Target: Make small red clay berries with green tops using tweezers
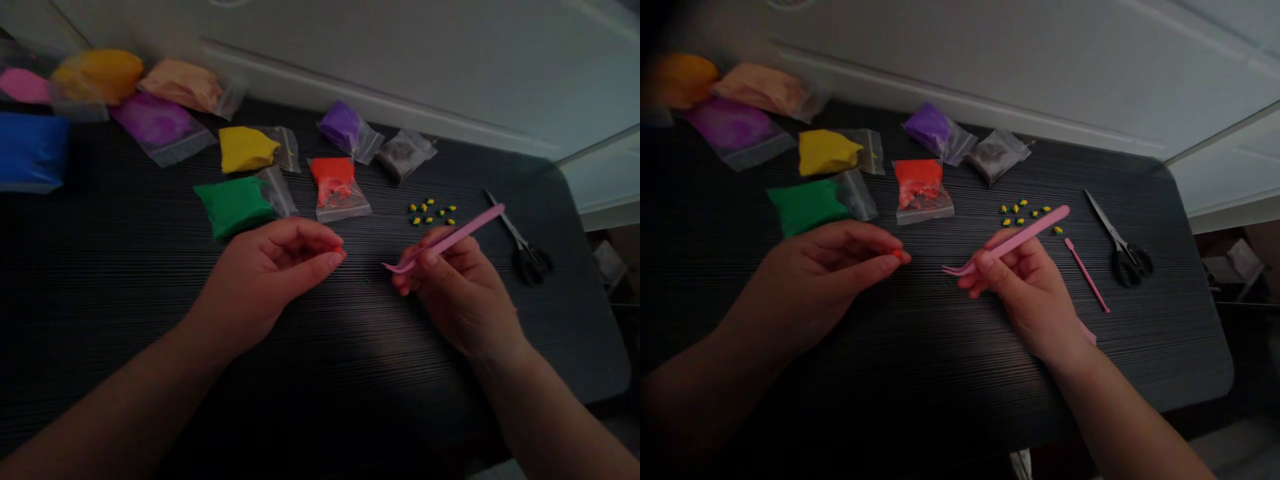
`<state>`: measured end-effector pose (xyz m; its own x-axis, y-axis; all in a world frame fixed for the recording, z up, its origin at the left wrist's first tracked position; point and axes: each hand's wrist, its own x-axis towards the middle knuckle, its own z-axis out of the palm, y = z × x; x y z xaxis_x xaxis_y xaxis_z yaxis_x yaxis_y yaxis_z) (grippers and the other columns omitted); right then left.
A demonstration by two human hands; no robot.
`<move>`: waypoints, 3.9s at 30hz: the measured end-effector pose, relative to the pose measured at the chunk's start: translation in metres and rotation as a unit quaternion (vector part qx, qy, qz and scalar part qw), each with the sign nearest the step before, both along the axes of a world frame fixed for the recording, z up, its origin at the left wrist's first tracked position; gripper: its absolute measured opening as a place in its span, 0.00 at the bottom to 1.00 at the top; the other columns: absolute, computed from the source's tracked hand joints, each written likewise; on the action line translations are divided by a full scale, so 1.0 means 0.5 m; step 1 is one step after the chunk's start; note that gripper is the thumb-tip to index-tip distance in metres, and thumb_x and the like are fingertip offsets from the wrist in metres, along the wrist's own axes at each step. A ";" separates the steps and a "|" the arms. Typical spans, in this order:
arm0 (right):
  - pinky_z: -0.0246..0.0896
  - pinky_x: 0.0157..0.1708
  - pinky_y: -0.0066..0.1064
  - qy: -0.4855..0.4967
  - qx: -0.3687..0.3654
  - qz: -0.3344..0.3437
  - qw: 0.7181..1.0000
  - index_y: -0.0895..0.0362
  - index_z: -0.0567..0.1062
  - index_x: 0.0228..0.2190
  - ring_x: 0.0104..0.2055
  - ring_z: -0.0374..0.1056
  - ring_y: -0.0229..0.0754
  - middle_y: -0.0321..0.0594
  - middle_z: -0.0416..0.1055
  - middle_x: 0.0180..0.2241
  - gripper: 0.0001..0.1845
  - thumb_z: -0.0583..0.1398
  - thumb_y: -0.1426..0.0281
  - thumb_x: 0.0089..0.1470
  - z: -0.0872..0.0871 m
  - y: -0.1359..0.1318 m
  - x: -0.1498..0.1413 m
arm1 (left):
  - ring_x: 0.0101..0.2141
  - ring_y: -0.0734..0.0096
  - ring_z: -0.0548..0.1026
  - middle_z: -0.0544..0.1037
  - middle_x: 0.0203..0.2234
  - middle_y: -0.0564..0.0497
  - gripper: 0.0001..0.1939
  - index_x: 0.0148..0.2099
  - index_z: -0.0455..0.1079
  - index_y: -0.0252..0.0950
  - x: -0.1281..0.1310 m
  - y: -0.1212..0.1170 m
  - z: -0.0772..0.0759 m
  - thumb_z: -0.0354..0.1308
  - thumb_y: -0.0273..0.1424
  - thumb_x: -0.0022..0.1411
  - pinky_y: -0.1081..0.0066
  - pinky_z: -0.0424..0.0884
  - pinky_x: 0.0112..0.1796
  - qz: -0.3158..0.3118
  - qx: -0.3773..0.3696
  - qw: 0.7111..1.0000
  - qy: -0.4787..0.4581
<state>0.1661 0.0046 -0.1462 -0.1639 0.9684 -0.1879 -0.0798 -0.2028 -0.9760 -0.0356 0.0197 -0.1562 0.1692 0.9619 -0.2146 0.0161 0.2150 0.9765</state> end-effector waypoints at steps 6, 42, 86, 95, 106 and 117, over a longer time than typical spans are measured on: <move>0.62 0.26 0.26 -0.141 0.086 -0.009 0.986 0.52 0.64 0.36 0.28 0.66 0.33 0.34 0.69 0.30 0.07 0.55 0.73 0.53 -0.014 -0.023 0.002 | 0.32 0.79 0.75 0.77 0.27 0.61 0.08 0.33 0.73 0.45 -0.011 0.007 -0.008 0.62 0.26 0.49 0.83 0.69 0.35 0.018 -0.039 0.998 -0.050; 0.61 0.27 0.30 -0.528 0.316 0.087 0.783 0.54 0.67 0.35 0.30 0.67 0.38 0.38 0.70 0.31 0.07 0.57 0.70 0.51 -0.009 -0.041 0.001 | 0.30 0.79 0.75 0.77 0.28 0.63 0.08 0.33 0.73 0.48 -0.010 0.012 0.007 0.62 0.29 0.49 0.81 0.71 0.36 0.008 -0.040 0.999 0.001; 0.63 0.30 0.30 -0.464 0.306 0.109 0.824 0.54 0.65 0.39 0.33 0.67 0.38 0.38 0.69 0.33 0.14 0.58 0.76 0.48 -0.010 -0.041 0.007 | 0.30 0.81 0.75 0.77 0.27 0.63 0.06 0.32 0.73 0.47 -0.009 0.013 0.012 0.60 0.29 0.51 0.81 0.70 0.34 -0.005 -0.039 0.999 -0.006; 0.63 0.28 0.30 -0.443 0.301 0.106 0.838 0.55 0.66 0.40 0.32 0.67 0.38 0.38 0.69 0.32 0.14 0.57 0.76 0.49 -0.008 -0.037 0.010 | 0.31 0.79 0.75 0.77 0.29 0.61 0.05 0.33 0.73 0.43 -0.009 0.013 0.010 0.60 0.28 0.52 0.81 0.69 0.33 -0.011 -0.030 0.999 -0.029; 0.63 0.28 0.27 -0.470 0.307 0.109 0.820 0.58 0.68 0.37 0.31 0.67 0.36 0.38 0.69 0.31 0.11 0.59 0.75 0.48 -0.003 -0.039 0.013 | 0.32 0.77 0.74 0.76 0.28 0.59 0.05 0.33 0.73 0.40 -0.007 0.014 0.009 0.59 0.26 0.52 0.81 0.67 0.33 -0.008 -0.023 0.998 -0.051; 0.63 0.27 0.27 -0.462 0.218 0.046 0.858 0.54 0.69 0.37 0.29 0.68 0.36 0.35 0.71 0.29 0.09 0.53 0.73 0.53 0.025 -0.071 0.036 | 0.30 0.78 0.73 0.76 0.28 0.57 0.05 0.33 0.73 0.39 -0.007 0.015 0.008 0.60 0.26 0.51 0.82 0.65 0.30 0.001 -0.034 0.997 -0.067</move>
<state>0.1840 -0.0309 -0.1336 -0.2186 0.9709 0.0979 0.7665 0.2329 -0.5985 -0.0389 0.0273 -0.1524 0.1995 0.9462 -0.2547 -0.1142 0.2806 0.9530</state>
